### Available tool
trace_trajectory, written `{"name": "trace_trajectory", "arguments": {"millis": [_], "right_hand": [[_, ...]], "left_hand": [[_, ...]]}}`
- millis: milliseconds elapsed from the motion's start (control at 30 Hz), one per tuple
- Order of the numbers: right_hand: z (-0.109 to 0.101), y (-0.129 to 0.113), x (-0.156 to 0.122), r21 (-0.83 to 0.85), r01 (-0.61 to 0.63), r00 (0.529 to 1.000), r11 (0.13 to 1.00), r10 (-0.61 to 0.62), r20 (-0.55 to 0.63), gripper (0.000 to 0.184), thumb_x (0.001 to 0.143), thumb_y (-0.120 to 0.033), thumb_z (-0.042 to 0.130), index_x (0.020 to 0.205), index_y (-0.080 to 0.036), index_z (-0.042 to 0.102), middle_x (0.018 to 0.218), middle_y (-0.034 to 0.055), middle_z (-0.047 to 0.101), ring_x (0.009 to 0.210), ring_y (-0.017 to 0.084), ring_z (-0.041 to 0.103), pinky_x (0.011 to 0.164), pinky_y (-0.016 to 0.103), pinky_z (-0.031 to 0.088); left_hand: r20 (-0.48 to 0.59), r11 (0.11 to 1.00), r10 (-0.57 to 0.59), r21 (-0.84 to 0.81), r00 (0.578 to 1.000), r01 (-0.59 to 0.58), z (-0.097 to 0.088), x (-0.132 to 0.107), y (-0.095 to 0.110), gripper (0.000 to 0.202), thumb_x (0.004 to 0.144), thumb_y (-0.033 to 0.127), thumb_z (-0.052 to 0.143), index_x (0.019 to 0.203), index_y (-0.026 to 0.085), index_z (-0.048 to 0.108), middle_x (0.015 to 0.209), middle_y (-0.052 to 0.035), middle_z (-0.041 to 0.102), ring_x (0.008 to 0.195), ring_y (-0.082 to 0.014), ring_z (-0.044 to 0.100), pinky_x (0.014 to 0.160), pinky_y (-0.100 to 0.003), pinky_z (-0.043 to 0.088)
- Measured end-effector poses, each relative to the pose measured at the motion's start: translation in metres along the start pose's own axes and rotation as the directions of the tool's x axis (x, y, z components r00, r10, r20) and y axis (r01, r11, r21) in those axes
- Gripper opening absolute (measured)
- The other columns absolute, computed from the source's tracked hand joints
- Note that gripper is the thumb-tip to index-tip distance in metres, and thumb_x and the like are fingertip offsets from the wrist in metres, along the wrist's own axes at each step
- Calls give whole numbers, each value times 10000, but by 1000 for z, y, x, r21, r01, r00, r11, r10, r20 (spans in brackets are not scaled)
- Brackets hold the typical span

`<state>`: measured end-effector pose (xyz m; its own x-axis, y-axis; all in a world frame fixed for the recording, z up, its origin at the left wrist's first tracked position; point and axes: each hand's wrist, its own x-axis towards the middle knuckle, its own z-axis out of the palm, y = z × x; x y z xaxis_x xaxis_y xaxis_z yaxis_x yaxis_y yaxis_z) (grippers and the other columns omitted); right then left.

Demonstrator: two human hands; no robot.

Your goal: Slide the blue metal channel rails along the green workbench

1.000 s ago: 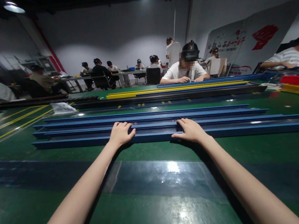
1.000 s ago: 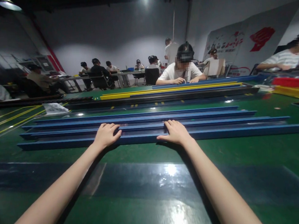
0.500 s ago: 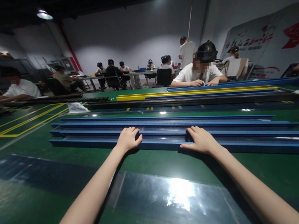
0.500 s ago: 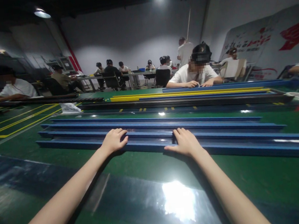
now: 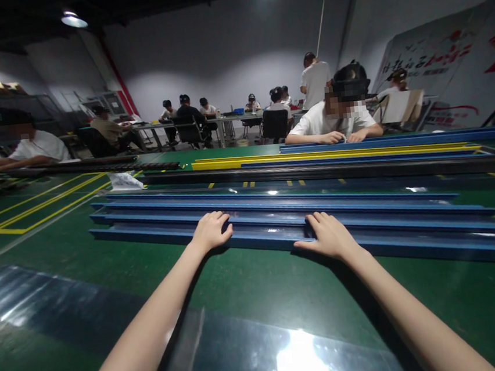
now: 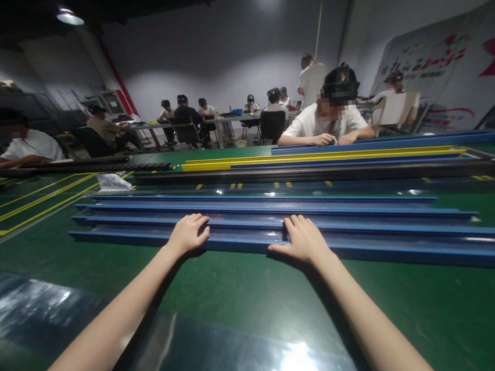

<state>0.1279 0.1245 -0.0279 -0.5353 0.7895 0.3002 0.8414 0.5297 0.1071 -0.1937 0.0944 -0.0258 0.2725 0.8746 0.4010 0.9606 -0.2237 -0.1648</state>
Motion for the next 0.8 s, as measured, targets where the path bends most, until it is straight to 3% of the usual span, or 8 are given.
{"name": "trace_trajectory", "arguments": {"millis": [300,800], "right_hand": [[6,6,20,22,3,1000,1000,-3,-7,729,679,-760,318,965,-129,546,932,148,574,885,274,507,751,361,358],[3,11,22,52,11,1000,999,-11,-7,675,680,-730,382,947,-134,554,921,136,605,895,273,526,764,351,359]], "left_hand": [[40,1000,-18,-3,999,18,10,20,-11,319,800,320,378,978,162,591,915,-75,613,875,-212,544,787,-323,417],[96,996,-90,-15,991,92,5,23,-2,256,801,260,378,952,172,564,882,-75,564,849,-203,513,800,-312,422]]}}
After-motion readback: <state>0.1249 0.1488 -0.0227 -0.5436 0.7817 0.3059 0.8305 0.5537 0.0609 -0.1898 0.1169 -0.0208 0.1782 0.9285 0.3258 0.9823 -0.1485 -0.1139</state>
